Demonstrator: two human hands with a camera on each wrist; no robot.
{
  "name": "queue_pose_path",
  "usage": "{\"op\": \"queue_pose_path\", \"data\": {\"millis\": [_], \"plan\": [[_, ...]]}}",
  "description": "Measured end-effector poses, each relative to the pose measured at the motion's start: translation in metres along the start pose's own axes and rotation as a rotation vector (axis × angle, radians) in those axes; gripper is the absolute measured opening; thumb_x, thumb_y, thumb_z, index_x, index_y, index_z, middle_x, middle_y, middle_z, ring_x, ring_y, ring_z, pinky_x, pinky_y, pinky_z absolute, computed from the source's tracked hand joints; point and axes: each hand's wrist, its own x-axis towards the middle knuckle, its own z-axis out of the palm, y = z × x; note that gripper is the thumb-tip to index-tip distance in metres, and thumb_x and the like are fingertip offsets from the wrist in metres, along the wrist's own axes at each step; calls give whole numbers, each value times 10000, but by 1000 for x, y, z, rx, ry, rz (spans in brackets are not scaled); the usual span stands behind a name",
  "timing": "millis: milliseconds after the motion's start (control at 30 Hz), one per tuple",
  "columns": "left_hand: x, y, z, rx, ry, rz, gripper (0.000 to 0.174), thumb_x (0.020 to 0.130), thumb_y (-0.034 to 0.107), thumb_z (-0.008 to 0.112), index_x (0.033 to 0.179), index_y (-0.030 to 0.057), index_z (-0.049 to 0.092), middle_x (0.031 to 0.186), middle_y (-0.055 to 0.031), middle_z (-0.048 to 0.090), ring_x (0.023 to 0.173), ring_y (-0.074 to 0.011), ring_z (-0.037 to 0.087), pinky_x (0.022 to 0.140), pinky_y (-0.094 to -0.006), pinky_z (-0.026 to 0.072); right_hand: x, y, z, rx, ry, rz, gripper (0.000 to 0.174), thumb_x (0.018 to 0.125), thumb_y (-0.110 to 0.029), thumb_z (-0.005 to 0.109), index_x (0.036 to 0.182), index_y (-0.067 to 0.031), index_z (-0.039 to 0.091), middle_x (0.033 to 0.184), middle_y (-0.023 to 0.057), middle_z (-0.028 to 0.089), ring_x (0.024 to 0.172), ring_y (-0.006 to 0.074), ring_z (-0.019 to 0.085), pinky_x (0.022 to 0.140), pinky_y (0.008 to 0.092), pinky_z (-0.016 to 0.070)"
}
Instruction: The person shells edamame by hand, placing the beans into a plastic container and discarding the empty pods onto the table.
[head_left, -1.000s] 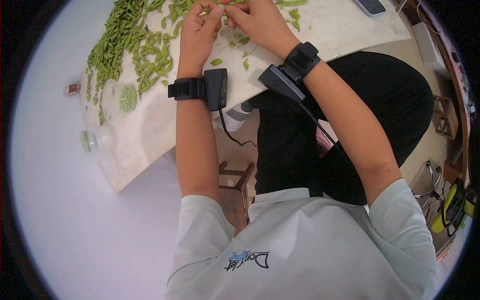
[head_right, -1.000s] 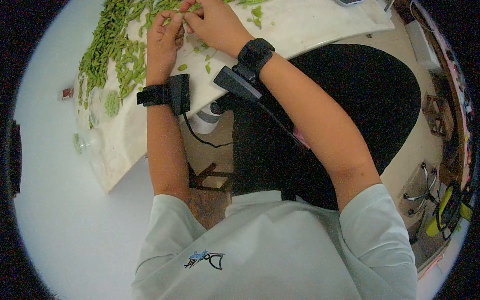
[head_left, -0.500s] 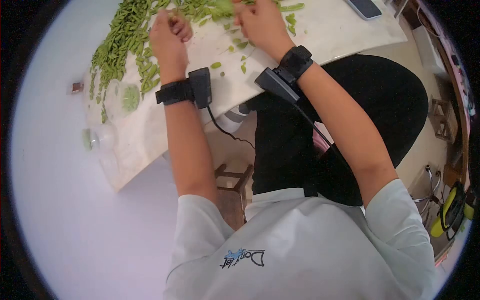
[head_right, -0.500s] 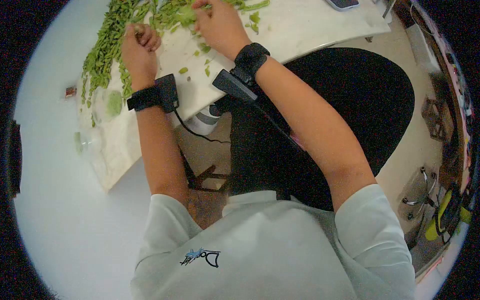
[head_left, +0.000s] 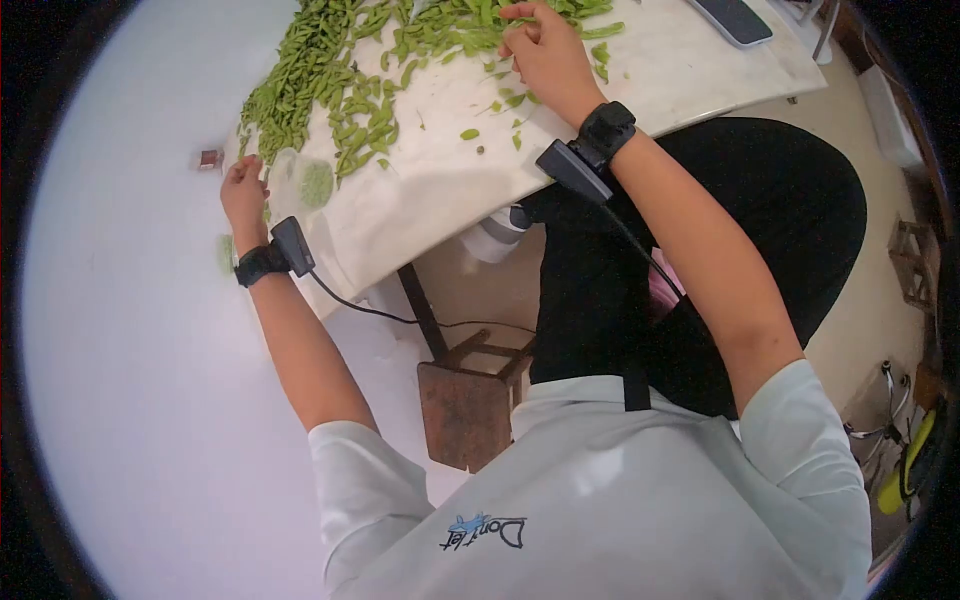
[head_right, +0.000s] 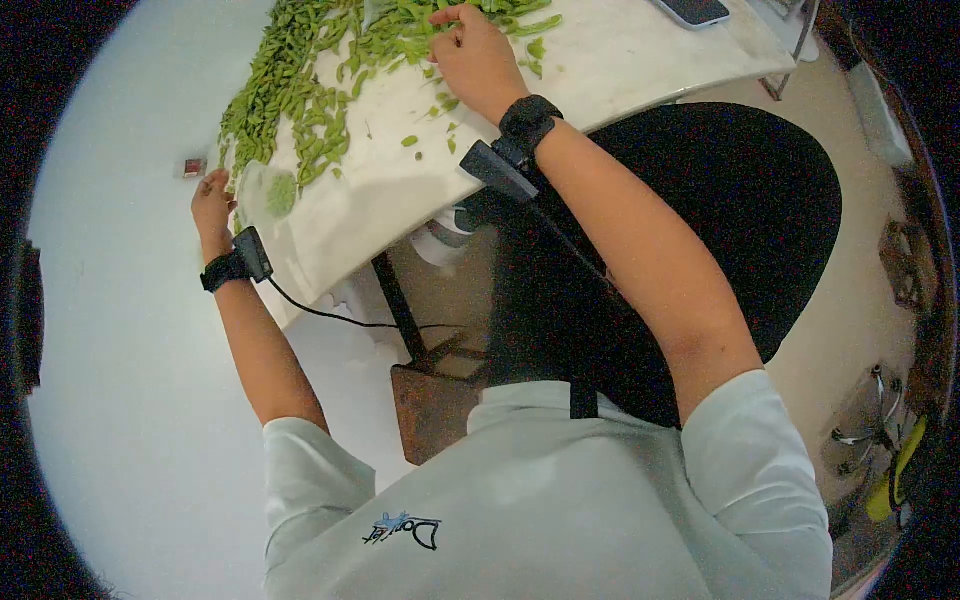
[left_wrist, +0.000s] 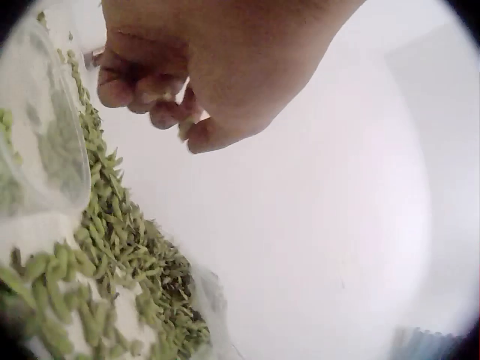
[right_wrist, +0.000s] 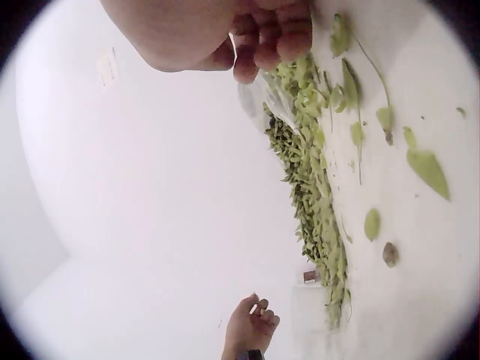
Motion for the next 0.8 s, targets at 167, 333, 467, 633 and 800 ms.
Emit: {"op": "queue_pose_path", "data": {"millis": [167,333,467,633,800], "plan": [[1,-3,2,287,-70,3,258,868,166,577,1102,65,616,915,-30,661,681,-99,580,571,-222,434,2,6,-3,25,-8,30,296,954,-143,431,1202,15,468,770,82,575,598,145,479,577,300,412],[-58,77,63,-59,-372,291,287,923,165,525,1188,63,563,979,-56,679,760,-103,596,674,-233,465,0,4,-3,65,32,-6,265,958,-140,418,1159,20,480,755,83,572,593,148,474,578,302,413],[-101,115,132,0,-661,563,233,865,152,613,1074,50,622,885,-20,663,764,-89,560,662,-227,446,0,2,-5,81,42,10,260,958,-137,415,1151,25,479,741,87,565,594,151,478,582,300,413],[-117,137,175,194,-778,658,200,835,154,650,1018,74,663,850,-8,652,686,-112,513,639,-250,443,0,9,-6,47,79,-45,255,952,-126,417,1151,24,475,729,92,556,594,159,489,581,301,418],[-116,135,195,267,-775,705,215,840,160,656,1029,57,653,873,-34,663,669,-122,525,639,-265,452,-2,0,-7,74,56,27,246,941,-114,426,1143,17,477,718,93,548,570,166,474,563,310,415]]}}
